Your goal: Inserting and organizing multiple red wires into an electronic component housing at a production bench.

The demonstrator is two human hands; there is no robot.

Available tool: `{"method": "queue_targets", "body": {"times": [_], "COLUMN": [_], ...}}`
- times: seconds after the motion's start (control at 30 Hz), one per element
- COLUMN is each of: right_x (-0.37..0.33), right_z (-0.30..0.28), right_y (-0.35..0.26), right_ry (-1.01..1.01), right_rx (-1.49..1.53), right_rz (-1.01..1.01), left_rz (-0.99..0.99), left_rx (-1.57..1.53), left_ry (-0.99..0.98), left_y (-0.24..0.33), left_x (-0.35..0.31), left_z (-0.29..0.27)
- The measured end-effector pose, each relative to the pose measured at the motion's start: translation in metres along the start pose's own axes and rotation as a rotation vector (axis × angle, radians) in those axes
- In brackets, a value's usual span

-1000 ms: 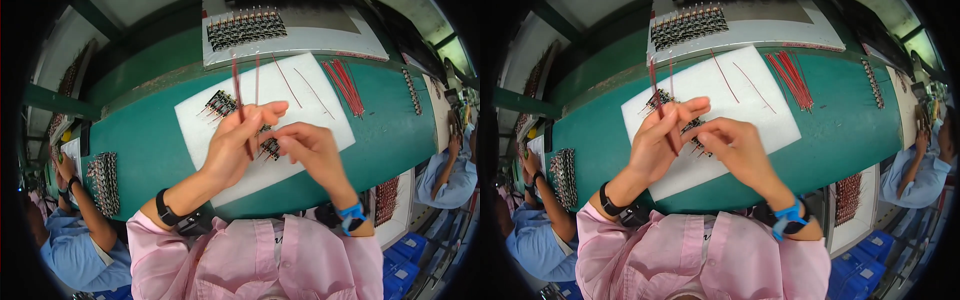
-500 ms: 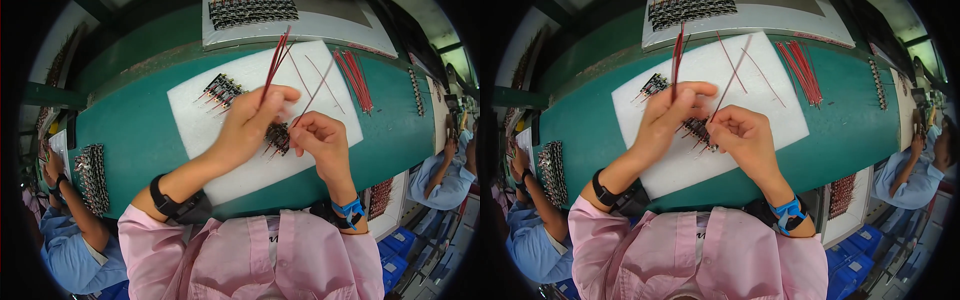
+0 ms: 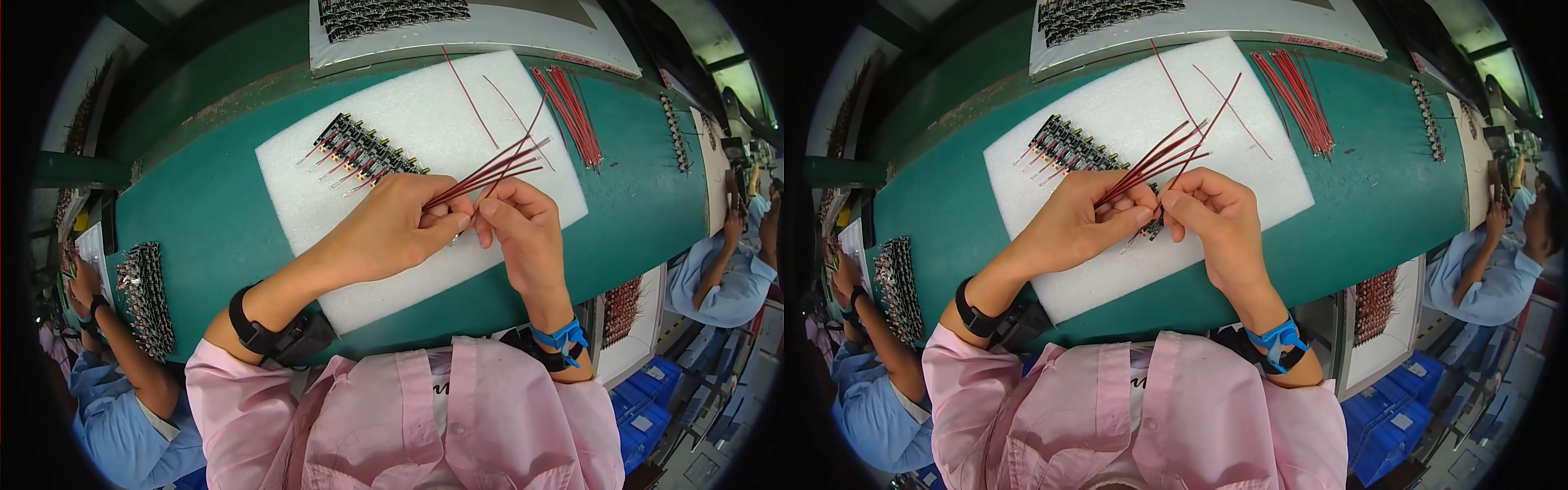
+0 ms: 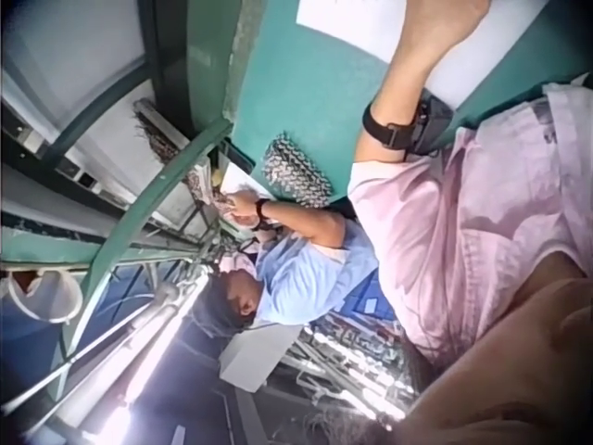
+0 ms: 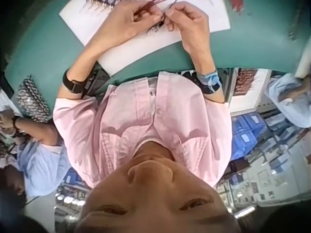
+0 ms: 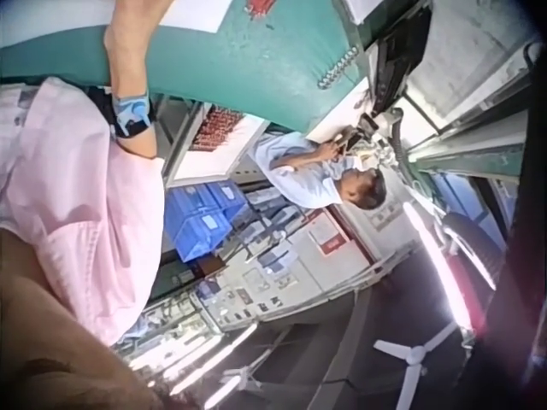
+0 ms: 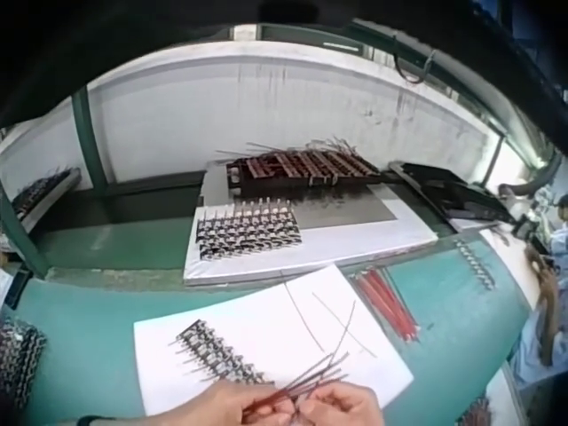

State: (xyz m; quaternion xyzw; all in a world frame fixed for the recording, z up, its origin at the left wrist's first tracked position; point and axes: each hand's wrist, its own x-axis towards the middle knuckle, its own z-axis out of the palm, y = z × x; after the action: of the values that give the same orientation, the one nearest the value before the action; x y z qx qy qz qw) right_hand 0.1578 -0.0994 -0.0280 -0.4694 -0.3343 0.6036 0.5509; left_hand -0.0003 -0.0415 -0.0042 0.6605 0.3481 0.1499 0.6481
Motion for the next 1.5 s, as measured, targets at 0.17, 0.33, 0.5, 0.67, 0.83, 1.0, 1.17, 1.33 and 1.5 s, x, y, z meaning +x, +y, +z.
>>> {"method": "queue_targets", "body": {"times": [0.17,0.33,0.5,0.67,0.83,1.0,1.17,1.33,1.5], "right_x": [-0.004,-0.011,-0.01,-0.003,0.005,0.013,0.016,0.018,0.02], "right_z": [0.001,0.006,0.001,-0.012,-0.018,-0.019,-0.02,-0.019,-0.018], "right_y": [0.002,0.006,0.008,0.006,0.02,0.037,0.046,0.052,0.055], "right_ry": [0.018,0.057,0.011,-0.112,-0.051,0.085,0.123,0.113,0.092], "right_rx": [0.066,-0.072,-0.425,-0.546,-0.564,-0.774,-0.963,-1.006,-1.032], "right_rz": [0.032,-0.052,-0.148,-0.126,-0.124,-0.247,-0.404,-0.461,-0.474], "left_rz": [0.088,0.212,0.115,0.007,0.148,0.518,0.669,0.667,0.717], "left_rx": [0.189,0.334,0.286,0.21,0.294,0.571,0.885,0.91,0.953], "left_ry": [0.026,0.109,0.119,0.022,0.075,0.183,0.105,0.055,0.092], "left_y": [0.002,-0.004,-0.007,-0.011,-0.025,-0.04,-0.047,-0.062,-0.07], "left_x": [-0.003,-0.001,0.002,0.006,0.009,-0.004,-0.014,-0.016,-0.014], "left_z": [0.001,0.005,0.005,0.003,-0.003,-0.014,-0.006,0.001,-0.003]}}
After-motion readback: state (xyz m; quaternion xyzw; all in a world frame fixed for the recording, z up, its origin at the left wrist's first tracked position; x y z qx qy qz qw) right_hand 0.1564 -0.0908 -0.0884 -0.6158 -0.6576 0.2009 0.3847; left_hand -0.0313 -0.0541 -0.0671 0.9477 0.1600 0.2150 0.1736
